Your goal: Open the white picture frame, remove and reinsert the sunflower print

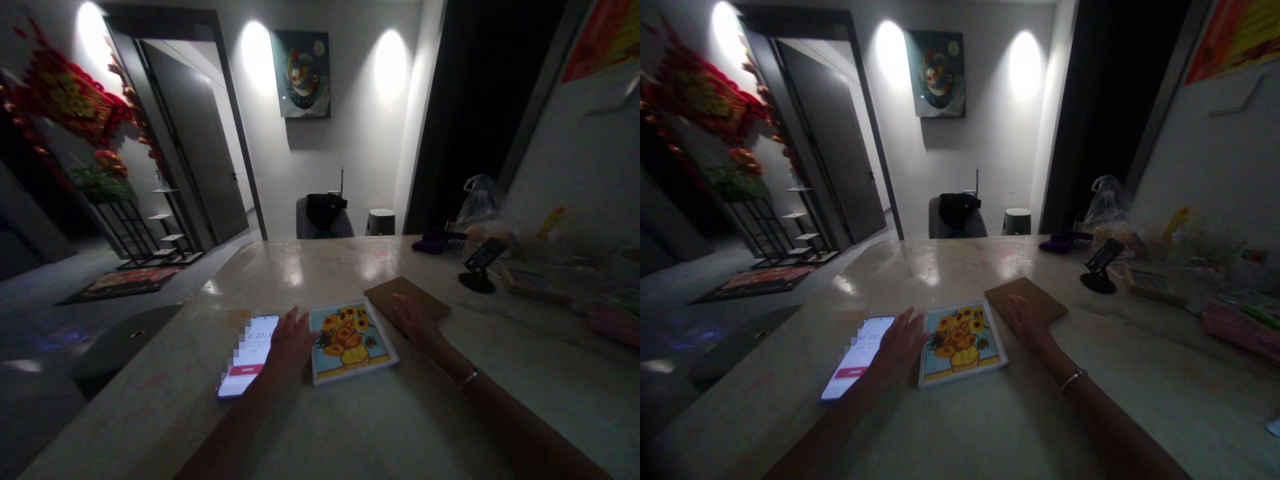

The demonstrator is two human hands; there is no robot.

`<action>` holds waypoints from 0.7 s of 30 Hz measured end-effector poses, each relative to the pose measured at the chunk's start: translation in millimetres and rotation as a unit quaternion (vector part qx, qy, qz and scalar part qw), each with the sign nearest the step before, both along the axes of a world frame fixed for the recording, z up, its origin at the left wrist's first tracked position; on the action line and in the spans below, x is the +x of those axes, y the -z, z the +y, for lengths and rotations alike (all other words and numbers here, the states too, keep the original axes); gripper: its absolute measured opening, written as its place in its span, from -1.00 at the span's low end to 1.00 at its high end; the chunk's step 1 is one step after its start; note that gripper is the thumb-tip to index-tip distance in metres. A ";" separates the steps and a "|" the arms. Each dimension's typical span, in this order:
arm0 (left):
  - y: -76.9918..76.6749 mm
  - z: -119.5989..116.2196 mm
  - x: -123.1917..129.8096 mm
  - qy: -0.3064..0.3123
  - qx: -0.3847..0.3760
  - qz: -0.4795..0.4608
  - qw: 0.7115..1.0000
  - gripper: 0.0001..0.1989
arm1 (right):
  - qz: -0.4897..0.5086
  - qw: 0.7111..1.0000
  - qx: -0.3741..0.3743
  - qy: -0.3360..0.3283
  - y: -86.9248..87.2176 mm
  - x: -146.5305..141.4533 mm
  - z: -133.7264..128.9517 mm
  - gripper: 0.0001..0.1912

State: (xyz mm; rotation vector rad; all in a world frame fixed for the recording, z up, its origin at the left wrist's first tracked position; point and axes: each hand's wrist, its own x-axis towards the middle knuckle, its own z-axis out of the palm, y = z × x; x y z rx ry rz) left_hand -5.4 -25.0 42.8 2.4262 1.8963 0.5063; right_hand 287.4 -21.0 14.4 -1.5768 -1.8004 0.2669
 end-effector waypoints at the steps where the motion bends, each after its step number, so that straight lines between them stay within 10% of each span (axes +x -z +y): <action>1: -1.9 -1.5 0.2 -0.004 -0.005 0.005 1.000 -0.56 | 0.008 0.999 0.000 0.034 1.7 8.2 2.9 -0.57; 8: -8.8 -7.7 1.8 -0.005 -0.075 0.046 0.996 -0.59 | 0.000 0.970 -0.029 0.240 14.2 60.8 12.5 -0.54; 21: -1.1 -8.0 3.1 0.044 -0.030 0.028 0.998 -0.61 | 0.204 0.947 -0.007 0.247 8.9 62.9 12.8 -0.48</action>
